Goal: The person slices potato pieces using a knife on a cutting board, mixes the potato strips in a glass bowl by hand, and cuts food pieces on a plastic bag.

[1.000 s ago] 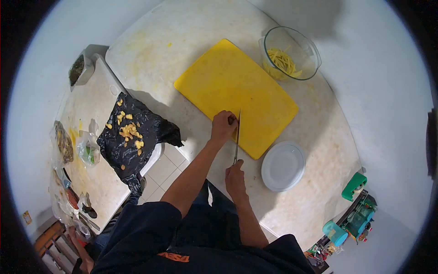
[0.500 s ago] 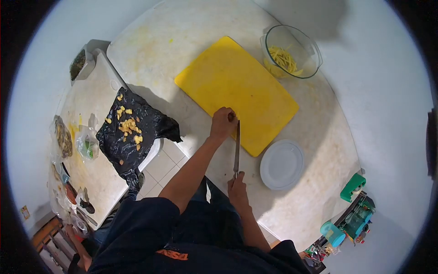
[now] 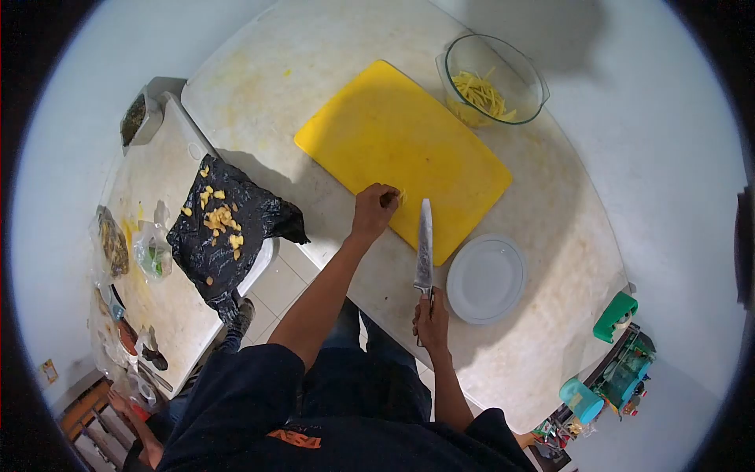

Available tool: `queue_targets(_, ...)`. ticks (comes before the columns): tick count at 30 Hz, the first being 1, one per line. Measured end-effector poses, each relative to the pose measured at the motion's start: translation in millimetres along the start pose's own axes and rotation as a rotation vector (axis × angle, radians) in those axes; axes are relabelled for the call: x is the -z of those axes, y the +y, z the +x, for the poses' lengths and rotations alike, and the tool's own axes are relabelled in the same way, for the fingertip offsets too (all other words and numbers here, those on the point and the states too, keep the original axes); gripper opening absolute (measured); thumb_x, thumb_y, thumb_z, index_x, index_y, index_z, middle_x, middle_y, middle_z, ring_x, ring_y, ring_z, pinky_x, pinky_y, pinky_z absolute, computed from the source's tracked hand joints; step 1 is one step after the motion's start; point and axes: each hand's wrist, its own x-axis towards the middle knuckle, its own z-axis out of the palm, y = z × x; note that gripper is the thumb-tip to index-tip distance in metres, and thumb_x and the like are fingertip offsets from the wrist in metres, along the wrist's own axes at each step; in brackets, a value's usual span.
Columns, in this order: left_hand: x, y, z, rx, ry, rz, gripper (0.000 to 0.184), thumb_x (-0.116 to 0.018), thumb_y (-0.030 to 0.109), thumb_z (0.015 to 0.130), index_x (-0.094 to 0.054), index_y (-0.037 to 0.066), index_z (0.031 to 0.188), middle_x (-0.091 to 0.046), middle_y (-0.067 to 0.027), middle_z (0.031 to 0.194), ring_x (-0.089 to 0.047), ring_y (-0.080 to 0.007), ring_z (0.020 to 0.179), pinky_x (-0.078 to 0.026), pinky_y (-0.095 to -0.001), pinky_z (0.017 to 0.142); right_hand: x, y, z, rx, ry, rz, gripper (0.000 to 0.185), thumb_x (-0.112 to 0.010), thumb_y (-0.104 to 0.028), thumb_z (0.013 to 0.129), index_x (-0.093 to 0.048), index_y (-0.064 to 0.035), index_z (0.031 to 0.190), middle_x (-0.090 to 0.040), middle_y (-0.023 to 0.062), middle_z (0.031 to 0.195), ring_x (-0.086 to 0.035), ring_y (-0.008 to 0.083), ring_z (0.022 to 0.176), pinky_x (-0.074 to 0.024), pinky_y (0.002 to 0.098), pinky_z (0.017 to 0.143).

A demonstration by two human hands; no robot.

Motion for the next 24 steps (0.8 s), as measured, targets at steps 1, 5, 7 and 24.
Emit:
queue_targets(1, 0, -1, 0, -0.015, 0.0, 0.015, 0.019, -0.074, 0.01, 0.082, -0.07, 0.0, 0.098, -0.07, -0.0161, 0.096, -0.071, -0.0268, 0.086, -0.056, -0.0349, 0.08, 0, -2, 2, -0.001, -0.013, -0.018, 0.019, -0.044, -0.024, 0.105, -0.046, -0.0086, 0.115, -0.046, 0.0015, 0.062, -0.046, 0.0096, 0.045, -0.0386, 0.0275, 0.038)
queue_targets(5, 0, 0, -1, -0.03, 0.002, 0.025, 0.017, -0.075, 0.01, 0.082, -0.071, 0.001, 0.097, -0.071, -0.0147, 0.093, -0.071, -0.0252, 0.084, -0.056, -0.0339, 0.078, -9, 7, 20, 0.094, -0.084, -0.078, 0.02, -0.046, -0.026, 0.105, -0.047, -0.009, 0.113, -0.045, 0.0009, 0.062, -0.045, 0.009, 0.046, -0.0395, 0.028, 0.038)
queue_targets(7, 0, 2, -1, -0.027, 0.024, -0.001, 0.016, -0.075, 0.009, 0.082, -0.071, 0.001, 0.095, -0.07, -0.0139, 0.09, -0.069, -0.0238, 0.079, -0.055, -0.0329, 0.075, -15, -4, 25, 0.072, -0.122, -0.063, 0.02, -0.045, -0.027, 0.105, -0.048, -0.0092, 0.113, -0.045, 0.0008, 0.062, -0.045, 0.0087, 0.046, -0.039, 0.0278, 0.038)
queue_targets(24, 4, -6, 1, 0.208, -0.077, -0.388, 0.026, -0.058, 0.013, 0.099, -0.067, 0.004, 0.122, -0.064, -0.0061, 0.08, -0.058, -0.0104, 0.065, -0.05, -0.0263, 0.062, -16, -8, 41, -0.076, -0.251, 0.287, 0.018, -0.044, -0.024, 0.104, -0.05, -0.0114, 0.115, -0.044, 0.0002, 0.067, -0.039, 0.0065, 0.044, -0.0357, 0.0248, 0.04)
